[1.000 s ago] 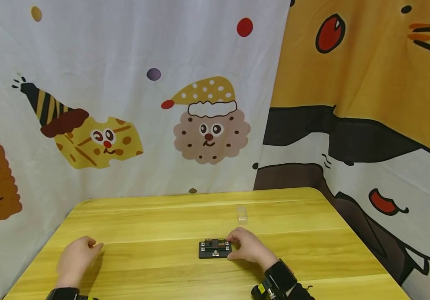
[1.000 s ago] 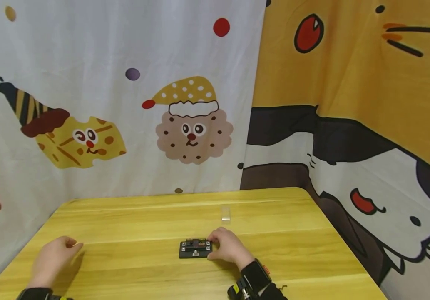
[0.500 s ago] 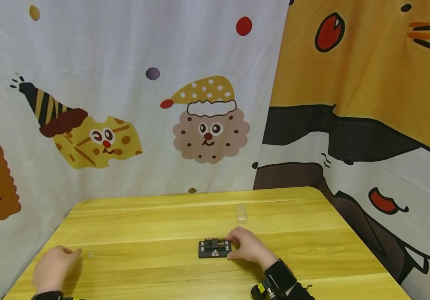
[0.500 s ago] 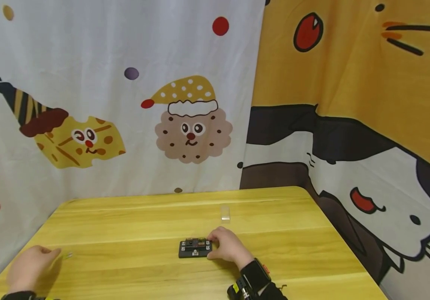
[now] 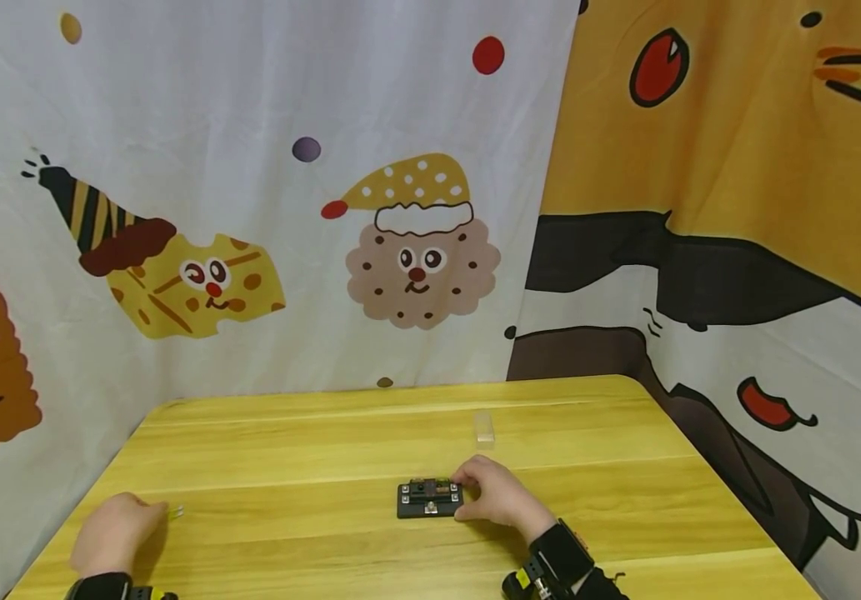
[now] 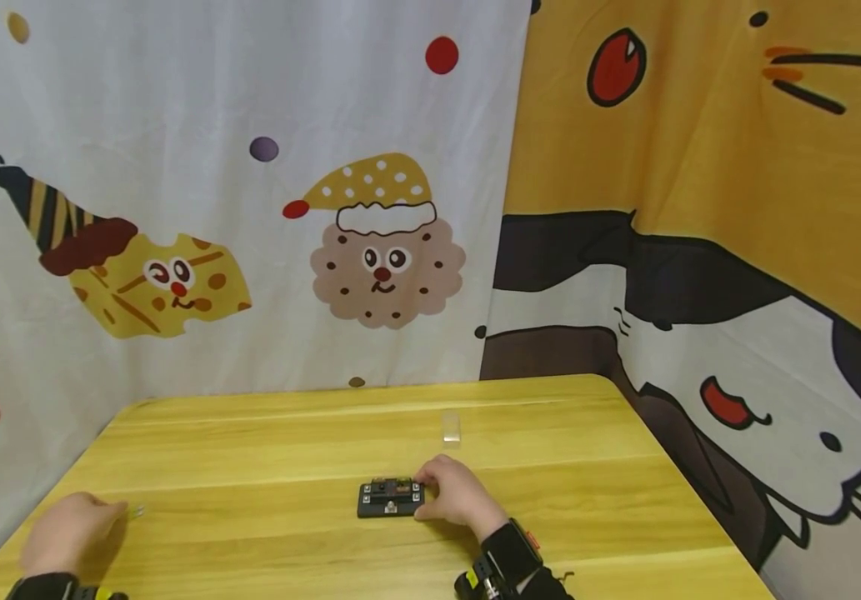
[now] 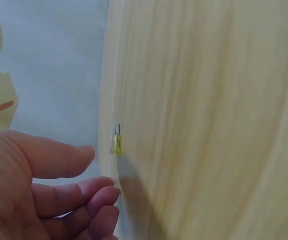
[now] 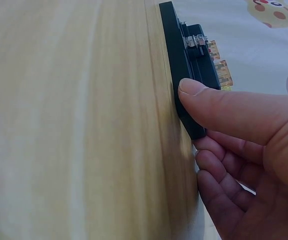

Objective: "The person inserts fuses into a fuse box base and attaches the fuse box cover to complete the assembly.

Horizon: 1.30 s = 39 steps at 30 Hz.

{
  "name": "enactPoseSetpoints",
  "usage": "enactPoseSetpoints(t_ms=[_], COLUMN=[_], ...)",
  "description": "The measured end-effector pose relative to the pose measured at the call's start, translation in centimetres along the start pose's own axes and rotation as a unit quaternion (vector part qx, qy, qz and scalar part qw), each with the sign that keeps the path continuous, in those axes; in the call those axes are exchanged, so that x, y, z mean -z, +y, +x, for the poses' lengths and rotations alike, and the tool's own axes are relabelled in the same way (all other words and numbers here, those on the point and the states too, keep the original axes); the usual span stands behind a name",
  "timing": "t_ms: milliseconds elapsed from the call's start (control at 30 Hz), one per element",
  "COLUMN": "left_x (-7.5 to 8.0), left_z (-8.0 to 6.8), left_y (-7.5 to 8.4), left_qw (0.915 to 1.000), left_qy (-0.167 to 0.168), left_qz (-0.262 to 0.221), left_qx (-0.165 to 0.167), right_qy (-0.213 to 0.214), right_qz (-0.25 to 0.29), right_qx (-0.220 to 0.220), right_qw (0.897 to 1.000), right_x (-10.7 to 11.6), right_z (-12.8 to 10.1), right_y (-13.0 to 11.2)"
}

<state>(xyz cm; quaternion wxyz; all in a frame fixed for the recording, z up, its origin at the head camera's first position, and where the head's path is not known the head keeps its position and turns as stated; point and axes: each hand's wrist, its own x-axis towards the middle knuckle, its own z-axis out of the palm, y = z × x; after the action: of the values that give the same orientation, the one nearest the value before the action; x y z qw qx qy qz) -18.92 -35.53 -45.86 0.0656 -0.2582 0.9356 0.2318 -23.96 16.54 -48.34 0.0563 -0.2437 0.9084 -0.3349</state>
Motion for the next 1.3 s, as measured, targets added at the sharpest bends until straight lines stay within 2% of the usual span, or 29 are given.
enactPoseSetpoints(t_ms=[167, 567, 967, 1300], left_x=[-0.3, -1.0, -1.0, -1.1], left_z=[-0.1, 0.9, 1.1, 1.1], left_y=[0.7, 1.1, 1.5, 1.8], left_qw=[1.0, 0.9994, 0.9993, 0.9998], left_qy=[0.001, -0.009, -0.014, 0.005], left_qz=[-0.002, 0.014, 0.021, 0.015], left_qx=[0.007, 0.03, 0.026, 0.008], right_qy=[0.003, 0.001, 0.009, 0.008], right_qz=[0.001, 0.005, -0.001, 0.0], right_qx=[0.003, 0.005, 0.005, 0.001], right_qw=[1.0, 1.0, 1.0, 1.0], right_x=[0.0, 0.0, -0.2, -0.4], right_z=[0.0, 0.1, 0.2, 0.2], right_y=[0.0, 0.3, 0.4, 0.3])
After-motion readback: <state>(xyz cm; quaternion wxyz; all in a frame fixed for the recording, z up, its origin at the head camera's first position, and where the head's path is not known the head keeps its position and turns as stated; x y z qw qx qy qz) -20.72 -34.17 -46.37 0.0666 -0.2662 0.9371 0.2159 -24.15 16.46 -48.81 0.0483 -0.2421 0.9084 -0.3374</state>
